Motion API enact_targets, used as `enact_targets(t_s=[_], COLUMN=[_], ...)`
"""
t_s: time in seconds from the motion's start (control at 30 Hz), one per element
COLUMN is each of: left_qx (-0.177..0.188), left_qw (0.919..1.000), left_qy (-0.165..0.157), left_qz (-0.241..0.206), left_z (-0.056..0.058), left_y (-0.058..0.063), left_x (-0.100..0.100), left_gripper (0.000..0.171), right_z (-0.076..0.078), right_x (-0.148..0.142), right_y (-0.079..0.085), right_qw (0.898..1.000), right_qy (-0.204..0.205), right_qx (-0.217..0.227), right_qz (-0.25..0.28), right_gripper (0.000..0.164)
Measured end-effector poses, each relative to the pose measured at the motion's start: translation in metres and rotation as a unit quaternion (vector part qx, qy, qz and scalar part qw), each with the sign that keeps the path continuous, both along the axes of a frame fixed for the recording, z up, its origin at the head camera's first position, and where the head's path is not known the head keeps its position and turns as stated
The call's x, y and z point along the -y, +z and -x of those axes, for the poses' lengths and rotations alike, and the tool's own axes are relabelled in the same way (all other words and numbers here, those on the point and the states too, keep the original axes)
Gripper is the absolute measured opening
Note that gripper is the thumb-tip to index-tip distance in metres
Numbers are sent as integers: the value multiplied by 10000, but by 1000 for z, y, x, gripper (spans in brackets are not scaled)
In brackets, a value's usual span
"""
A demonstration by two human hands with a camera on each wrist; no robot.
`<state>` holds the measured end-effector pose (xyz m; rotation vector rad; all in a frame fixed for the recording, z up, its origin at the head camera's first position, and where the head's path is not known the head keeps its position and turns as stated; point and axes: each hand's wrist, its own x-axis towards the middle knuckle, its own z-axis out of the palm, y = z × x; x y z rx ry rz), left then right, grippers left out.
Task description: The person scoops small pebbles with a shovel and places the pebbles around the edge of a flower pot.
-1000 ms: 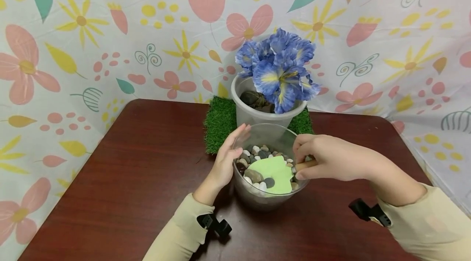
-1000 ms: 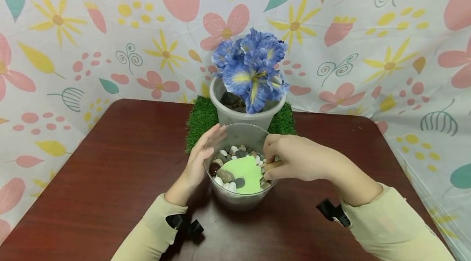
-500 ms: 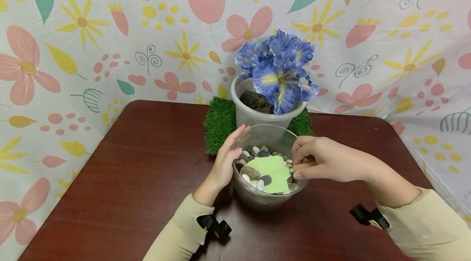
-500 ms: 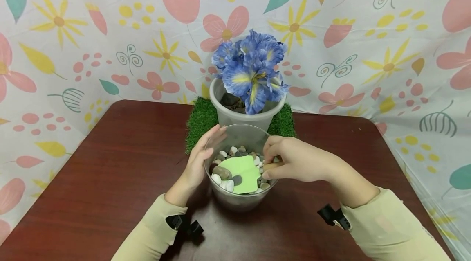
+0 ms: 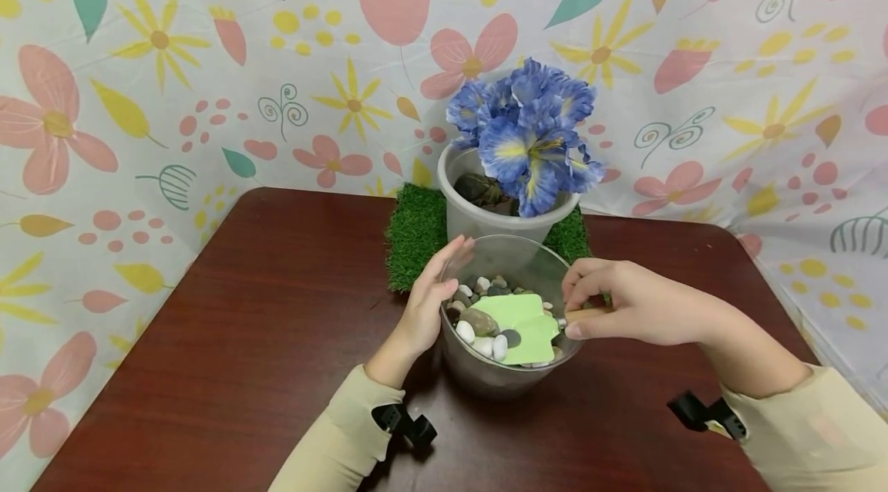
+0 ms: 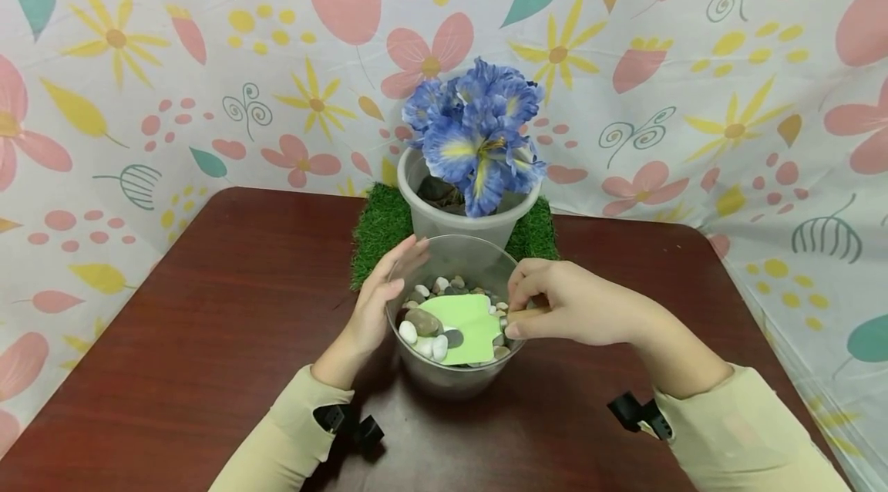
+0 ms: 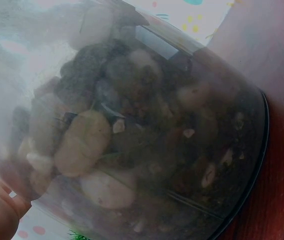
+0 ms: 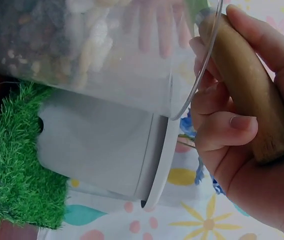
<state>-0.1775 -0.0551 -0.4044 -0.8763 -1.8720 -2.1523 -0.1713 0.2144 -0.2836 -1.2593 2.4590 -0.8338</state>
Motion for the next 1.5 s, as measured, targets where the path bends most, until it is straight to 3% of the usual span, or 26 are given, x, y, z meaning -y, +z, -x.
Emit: enact_targets(t_s=[0.57, 0.97, 1.5], left_qx=[-48, -68, -83], left_qw=[10000, 9999, 9999], left_qy=[55, 96, 79], left_qz=[-10, 77, 82], left_z=[-2, -2, -3], left_y=[2, 2, 3], left_x=[0, 0, 0], left_gripper=[58, 57, 57], right_z=[-6, -8, -10], right_x=[-1, 6, 1], right_y=[-2, 0, 2], right_qw=[9990, 9994, 9986], right_qy=[-321, -299, -433], right_qx=[230, -78, 196], right_qz=[215, 132, 220], right_gripper=[8, 5, 9])
